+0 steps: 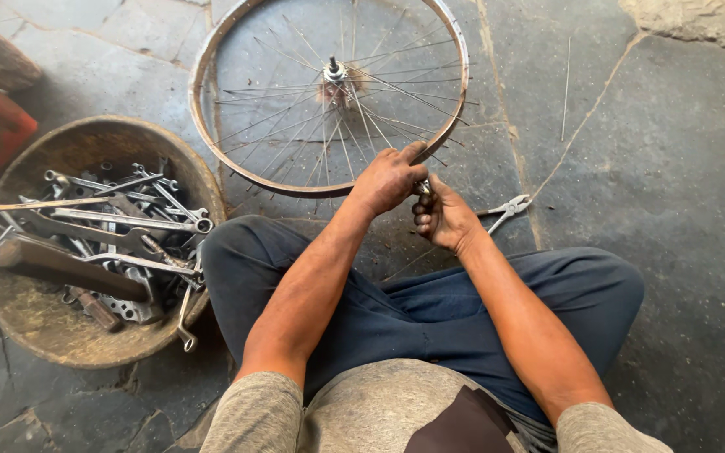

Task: The person sits on the floor and uses a spoke wrench to tighten the nipples on a bicycle wheel. They rotate the wheel periodically to access different spokes and continue adjusting tension throughout the clip.

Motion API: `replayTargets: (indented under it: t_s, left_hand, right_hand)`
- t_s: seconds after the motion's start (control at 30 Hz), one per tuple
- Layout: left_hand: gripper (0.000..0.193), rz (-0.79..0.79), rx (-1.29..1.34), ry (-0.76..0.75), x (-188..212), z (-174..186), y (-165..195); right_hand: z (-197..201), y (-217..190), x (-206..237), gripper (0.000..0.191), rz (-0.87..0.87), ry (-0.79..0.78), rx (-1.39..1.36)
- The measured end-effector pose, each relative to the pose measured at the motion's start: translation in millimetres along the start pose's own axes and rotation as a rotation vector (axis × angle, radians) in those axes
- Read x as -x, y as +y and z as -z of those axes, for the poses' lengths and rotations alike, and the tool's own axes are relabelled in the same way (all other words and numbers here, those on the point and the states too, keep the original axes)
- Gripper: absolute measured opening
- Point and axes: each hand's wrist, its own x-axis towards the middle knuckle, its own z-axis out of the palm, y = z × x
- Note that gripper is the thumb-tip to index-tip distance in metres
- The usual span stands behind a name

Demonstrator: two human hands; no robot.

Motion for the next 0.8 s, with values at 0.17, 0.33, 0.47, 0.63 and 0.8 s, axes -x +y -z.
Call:
replayTargets:
  t_s: [0.17, 0.33, 0.47, 0.63, 0.8]
  left_hand:
    - [0.022, 0.059, -0.035, -0.136, -9.8, -5.6, -2.3]
    - [0.048, 0.169, -0.009, -0.345, -6.3, 5.3, -12.5]
    - [0.044, 0.161, 0.000, -0.409, -6.9, 11.3, -17.5]
    - [0.012, -0.086, -0.174, -0.253, 14.2, 18.2, -21.2]
    - [0.007, -0.180, -0.158, -0.013, 49.1, 32.2, -27.9]
  right_hand:
    - [2.6, -6.3, -5.8, 0.039, 0.347, 0.343, 0.710]
    - [-20.6, 1.8, 4.6, 0.034, 0.922, 0.465, 1.715]
    - [-26.8, -3.7, 11.7, 0.030, 0.980, 0.371, 1.870]
    - [-40.4, 7.2, 12.9, 0.021, 1.101, 0.230, 2.099]
    - [-64.3, 31.0, 17.5, 0.028, 1.065, 0.339, 1.979]
